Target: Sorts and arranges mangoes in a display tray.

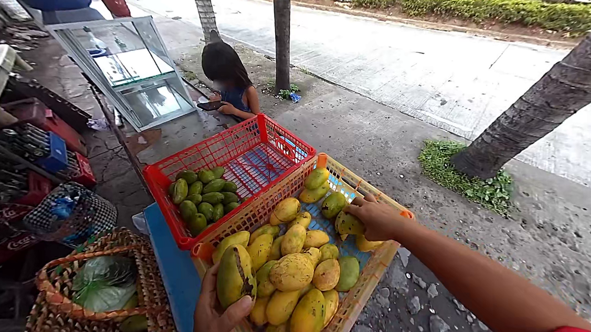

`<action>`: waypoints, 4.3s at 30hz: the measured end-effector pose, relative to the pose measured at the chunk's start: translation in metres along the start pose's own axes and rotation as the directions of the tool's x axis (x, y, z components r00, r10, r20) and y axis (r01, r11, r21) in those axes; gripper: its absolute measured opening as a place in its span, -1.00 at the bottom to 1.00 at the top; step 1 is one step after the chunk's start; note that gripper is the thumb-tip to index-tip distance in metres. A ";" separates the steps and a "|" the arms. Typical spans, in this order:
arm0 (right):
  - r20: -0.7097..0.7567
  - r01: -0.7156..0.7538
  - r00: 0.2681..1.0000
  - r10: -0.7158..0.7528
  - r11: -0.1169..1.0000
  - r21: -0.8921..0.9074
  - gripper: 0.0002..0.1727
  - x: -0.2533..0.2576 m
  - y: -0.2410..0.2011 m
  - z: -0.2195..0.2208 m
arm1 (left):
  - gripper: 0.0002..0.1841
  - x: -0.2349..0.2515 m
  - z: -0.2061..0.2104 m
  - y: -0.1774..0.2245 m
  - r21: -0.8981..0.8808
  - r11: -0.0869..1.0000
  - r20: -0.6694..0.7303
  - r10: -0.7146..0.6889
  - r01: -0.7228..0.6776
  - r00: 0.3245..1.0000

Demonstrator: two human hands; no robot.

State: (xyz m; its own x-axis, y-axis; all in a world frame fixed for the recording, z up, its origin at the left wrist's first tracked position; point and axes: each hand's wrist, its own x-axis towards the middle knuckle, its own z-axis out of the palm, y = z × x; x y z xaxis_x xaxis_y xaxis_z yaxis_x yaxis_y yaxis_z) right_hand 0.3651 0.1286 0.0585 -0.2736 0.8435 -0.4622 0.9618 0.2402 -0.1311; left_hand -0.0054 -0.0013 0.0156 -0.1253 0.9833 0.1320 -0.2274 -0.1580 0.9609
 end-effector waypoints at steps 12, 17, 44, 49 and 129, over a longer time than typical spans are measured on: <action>-0.426 0.371 0.875 0.231 0.246 0.895 0.09 -0.054 0.041 -0.029 | 0.07 0.070 0.046 0.042 0.339 0.939 0.253 -0.143 0.051 0.957; -0.389 0.451 0.889 0.240 -0.313 0.836 0.19 -0.062 0.050 0.022 | 0.00 0.124 0.101 0.048 0.905 0.424 0.231 -0.467 -0.013 0.853; -0.347 0.405 0.910 0.228 -0.670 0.622 -0.02 -0.056 0.051 0.077 | 0.15 0.181 0.256 -0.119 0.894 0.236 0.416 -0.751 -0.380 0.513; -0.454 0.491 0.863 0.221 -0.156 0.857 0.10 -0.045 0.049 0.043 | -0.18 0.190 0.236 -0.073 0.900 0.342 0.435 -0.711 -0.269 0.552; -0.250 0.032 0.769 -0.588 -0.355 0.934 0.25 0.005 -0.053 0.024 | -0.16 0.115 0.120 0.017 0.305 0.919 0.478 -0.375 0.250 0.795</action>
State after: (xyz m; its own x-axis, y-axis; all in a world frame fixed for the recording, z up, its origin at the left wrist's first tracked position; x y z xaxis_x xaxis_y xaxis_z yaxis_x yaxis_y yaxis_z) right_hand 0.3130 0.1085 0.0427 -0.7763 0.6276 -0.0596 -0.3495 -0.5072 -0.7878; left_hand 0.0921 0.1200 0.0767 0.4470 0.8837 -0.1390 0.0540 0.1285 0.9902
